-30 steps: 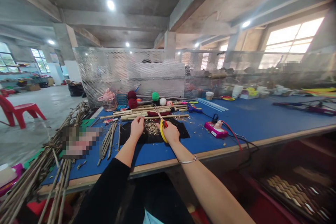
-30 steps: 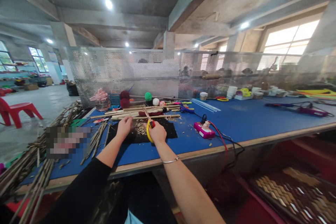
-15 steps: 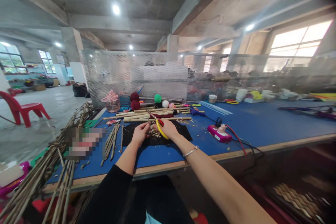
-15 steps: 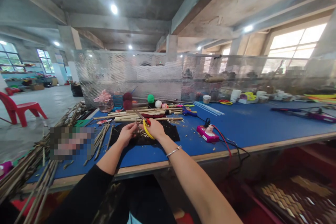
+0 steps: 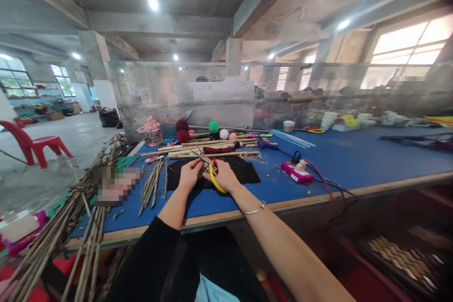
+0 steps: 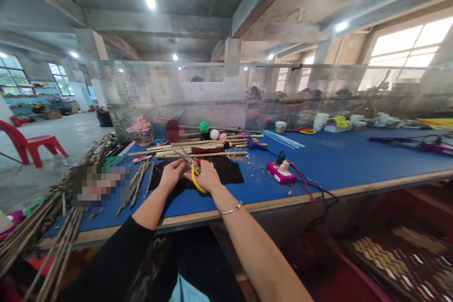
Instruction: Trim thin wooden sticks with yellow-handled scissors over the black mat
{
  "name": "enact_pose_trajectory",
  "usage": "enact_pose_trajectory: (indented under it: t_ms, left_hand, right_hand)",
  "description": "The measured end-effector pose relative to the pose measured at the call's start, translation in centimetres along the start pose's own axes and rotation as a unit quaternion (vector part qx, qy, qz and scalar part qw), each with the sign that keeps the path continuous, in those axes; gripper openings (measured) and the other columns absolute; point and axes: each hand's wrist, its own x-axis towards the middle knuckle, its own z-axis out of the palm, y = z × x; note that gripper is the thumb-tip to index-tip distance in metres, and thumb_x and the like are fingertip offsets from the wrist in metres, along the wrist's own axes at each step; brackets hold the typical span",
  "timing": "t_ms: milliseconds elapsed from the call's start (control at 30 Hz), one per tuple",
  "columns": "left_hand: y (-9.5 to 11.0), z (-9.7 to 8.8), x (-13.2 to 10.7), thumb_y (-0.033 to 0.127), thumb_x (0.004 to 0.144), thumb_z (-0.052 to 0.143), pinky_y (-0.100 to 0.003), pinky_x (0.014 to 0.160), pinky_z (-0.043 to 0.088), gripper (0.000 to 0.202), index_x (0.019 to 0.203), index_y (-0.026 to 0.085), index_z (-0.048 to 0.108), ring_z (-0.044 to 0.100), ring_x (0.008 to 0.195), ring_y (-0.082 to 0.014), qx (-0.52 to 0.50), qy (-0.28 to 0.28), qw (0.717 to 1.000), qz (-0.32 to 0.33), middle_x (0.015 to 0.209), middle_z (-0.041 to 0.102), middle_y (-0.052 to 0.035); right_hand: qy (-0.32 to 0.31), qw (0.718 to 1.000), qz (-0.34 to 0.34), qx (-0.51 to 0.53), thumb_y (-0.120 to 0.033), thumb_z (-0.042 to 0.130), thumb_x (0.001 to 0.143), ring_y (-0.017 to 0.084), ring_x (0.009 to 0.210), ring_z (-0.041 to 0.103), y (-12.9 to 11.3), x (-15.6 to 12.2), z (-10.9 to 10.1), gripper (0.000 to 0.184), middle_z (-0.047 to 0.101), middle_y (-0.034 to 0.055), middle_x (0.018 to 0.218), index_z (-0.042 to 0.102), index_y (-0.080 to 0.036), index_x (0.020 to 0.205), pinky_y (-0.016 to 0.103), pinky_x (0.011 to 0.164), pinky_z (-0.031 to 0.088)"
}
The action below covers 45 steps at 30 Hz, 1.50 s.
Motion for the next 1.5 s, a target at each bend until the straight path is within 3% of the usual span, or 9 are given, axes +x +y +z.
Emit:
enact_pose_trajectory:
  t_ms: [300, 533, 767, 900, 1133, 1200, 1367, 1500]
  left_hand:
    - [0.0, 0.1, -0.1, 0.029, 0.065, 0.062, -0.02, 0.051, 0.046, 0.034, 0.094, 0.01, 0.065, 0.058, 0.066, -0.014, 0.019, -0.014, 1.0, 0.017, 0.078, 0.066, -0.0075]
    - [0.3, 0.7, -0.7, 0.036, 0.068, 0.059, -0.017, 0.043, 0.041, 0.042, 0.101, 0.01, 0.062, 0.05, 0.048, -0.0065, 0.003, -0.047, 0.999, 0.018, 0.074, 0.065, -0.0047]
    - [0.7, 0.3, -0.8, 0.028, 0.07, 0.056, -0.021, 0.053, 0.046, 0.031, 0.096, 0.012, 0.065, 0.059, 0.07, -0.0152, 0.07, 0.0, 0.995, 0.064, 0.081, 0.067, -0.0064]
    - [0.5, 0.2, -0.7, 0.028, 0.071, 0.054, -0.024, 0.055, 0.047, 0.032, 0.097, 0.011, 0.064, 0.06, 0.072, -0.0176, 0.101, 0.001, 0.993, 0.063, 0.08, 0.067, -0.0073]
    - [0.6, 0.0, -0.6, 0.028, 0.071, 0.054, -0.027, 0.076, 0.044, 0.025, 0.085, 0.014, 0.069, 0.059, 0.081, -0.0184, 0.166, 0.009, 0.976, 0.139, 0.085, 0.067, -0.007]
    - [0.6, 0.0, -0.6, 0.029, 0.071, 0.054, -0.026, 0.072, 0.044, 0.026, 0.086, 0.013, 0.068, 0.059, 0.077, -0.0174, 0.163, 0.01, 0.977, 0.14, 0.083, 0.067, -0.0067]
    - [0.5, 0.1, -0.8, 0.035, 0.072, 0.052, -0.021, 0.046, 0.041, 0.034, 0.093, 0.013, 0.066, 0.053, 0.051, -0.0114, 0.135, -0.012, 0.986, 0.095, 0.067, 0.065, -0.0035]
    - [0.4, 0.2, -0.8, 0.035, 0.07, 0.055, -0.02, 0.043, 0.041, 0.036, 0.095, 0.012, 0.066, 0.05, 0.049, -0.0099, 0.117, -0.019, 0.991, 0.067, 0.068, 0.064, -0.0042]
  right_hand:
    - [-0.021, 1.0, -0.014, -0.014, -0.054, 0.058, 0.065, 0.019, 0.089, 0.05, -0.1, -0.3, -0.2, 0.051, 0.054, 0.0073, 0.096, 0.048, -0.017, 0.099, 0.027, 0.072, 0.036]
    - [-0.052, 0.998, 0.021, -0.025, -0.055, 0.052, 0.07, 0.019, 0.079, 0.057, -0.4, -0.2, -0.2, 0.048, 0.058, 0.0062, 0.088, 0.043, -0.018, 0.099, 0.026, 0.062, 0.035]
    - [-0.036, 0.998, 0.004, -0.046, -0.054, 0.056, 0.068, 0.019, 0.086, 0.054, -0.6, -0.2, -0.4, 0.048, 0.056, 0.0069, 0.094, 0.046, -0.018, 0.097, 0.025, 0.068, 0.036]
    - [-0.03, 0.999, -0.021, -0.032, -0.055, 0.056, 0.068, 0.018, 0.088, 0.053, -0.5, -0.2, -0.5, 0.049, 0.056, 0.0076, 0.097, 0.046, -0.018, 0.098, 0.025, 0.071, 0.036]
    - [-0.063, 0.994, 0.048, -0.076, -0.06, 0.054, 0.066, 0.021, 0.079, 0.058, -0.7, -0.3, -0.8, 0.05, 0.06, 0.0058, 0.085, 0.047, -0.02, 0.093, 0.027, 0.063, 0.036]
    - [-0.061, 0.994, 0.05, -0.081, -0.062, 0.053, 0.065, 0.022, 0.079, 0.058, -0.8, -0.3, -0.9, 0.05, 0.061, 0.0062, 0.085, 0.047, -0.02, 0.092, 0.027, 0.062, 0.036]
    - [-0.078, 0.993, 0.058, -0.062, -0.065, 0.052, 0.065, 0.021, 0.076, 0.059, -0.5, -0.4, -1.0, 0.051, 0.062, 0.0067, 0.085, 0.049, -0.021, 0.091, 0.025, 0.059, 0.035]
    - [-0.084, 0.993, 0.062, -0.062, -0.066, 0.05, 0.065, 0.021, 0.074, 0.059, 0.0, -0.3, -1.2, 0.051, 0.062, 0.0073, 0.082, 0.051, -0.02, 0.088, 0.025, 0.057, 0.034]
